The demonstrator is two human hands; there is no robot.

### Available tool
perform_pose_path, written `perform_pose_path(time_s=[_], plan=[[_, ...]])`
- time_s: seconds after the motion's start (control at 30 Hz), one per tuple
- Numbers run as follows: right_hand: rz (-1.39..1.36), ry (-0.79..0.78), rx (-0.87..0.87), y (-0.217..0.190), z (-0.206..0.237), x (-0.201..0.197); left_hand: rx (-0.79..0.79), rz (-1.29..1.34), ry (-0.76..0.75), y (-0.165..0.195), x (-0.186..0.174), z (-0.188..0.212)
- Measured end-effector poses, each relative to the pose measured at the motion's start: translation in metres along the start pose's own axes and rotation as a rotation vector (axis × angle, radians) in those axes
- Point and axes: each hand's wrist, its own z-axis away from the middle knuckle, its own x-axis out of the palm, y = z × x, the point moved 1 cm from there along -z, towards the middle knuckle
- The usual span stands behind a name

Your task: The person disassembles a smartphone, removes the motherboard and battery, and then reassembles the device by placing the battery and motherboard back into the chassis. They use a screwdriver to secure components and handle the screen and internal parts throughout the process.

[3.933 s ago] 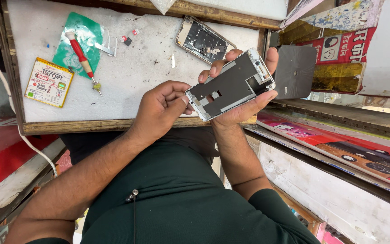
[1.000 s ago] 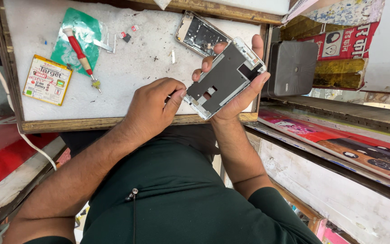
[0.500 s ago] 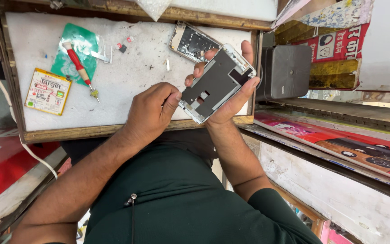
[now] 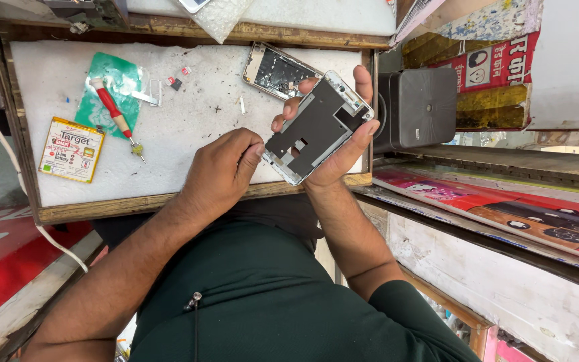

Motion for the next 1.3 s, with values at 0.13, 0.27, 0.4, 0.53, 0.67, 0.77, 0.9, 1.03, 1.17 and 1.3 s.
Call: perform_pose_path(time_s=[0.13,0.27,0.4,0.53,0.67,0.77,0.9,1.03,1.17,1.3], plan=[[0.016,-0.020,-0.023,-0.001,-0.001,0.000,0.050,0.037,-0.010,0.000,-0.003,-0.002],[0.033,-0.040,-0.030,-0.002,-0.001,-0.001,0.059,-0.038,-0.003,0.002,-0.005,0.001],[0.072,-0.070,-0.030,0.000,-0.001,-0.001,0.084,-0.273,0.000,0.002,0.000,0.004],[0.086,-0.051,-0.020,-0.001,0.000,0.000,0.124,-0.313,0.079,-0.003,-0.003,0.011],[0.078,-0.017,-0.014,-0.005,-0.005,-0.002,0.113,-0.379,0.178,-0.013,-0.019,0.020],[0.241,-0.068,0.058,-0.008,-0.012,0.000,-0.128,-0.423,0.168,-0.021,-0.038,0.026],[1.135,-0.376,0.027,-0.001,-0.008,0.019,-0.086,0.284,0.140,-0.023,-0.040,0.032],[1.571,-0.593,-0.094,0.015,-0.007,0.044,-0.121,0.873,0.055,-0.028,-0.024,0.030],[1.669,-0.627,0.035,0.019,-0.008,0.057,-0.236,0.906,0.152,-0.043,-0.010,0.028],[1.578,-0.704,-0.008,0.013,-0.005,0.062,-0.365,0.713,0.206,-0.060,-0.011,0.025]])
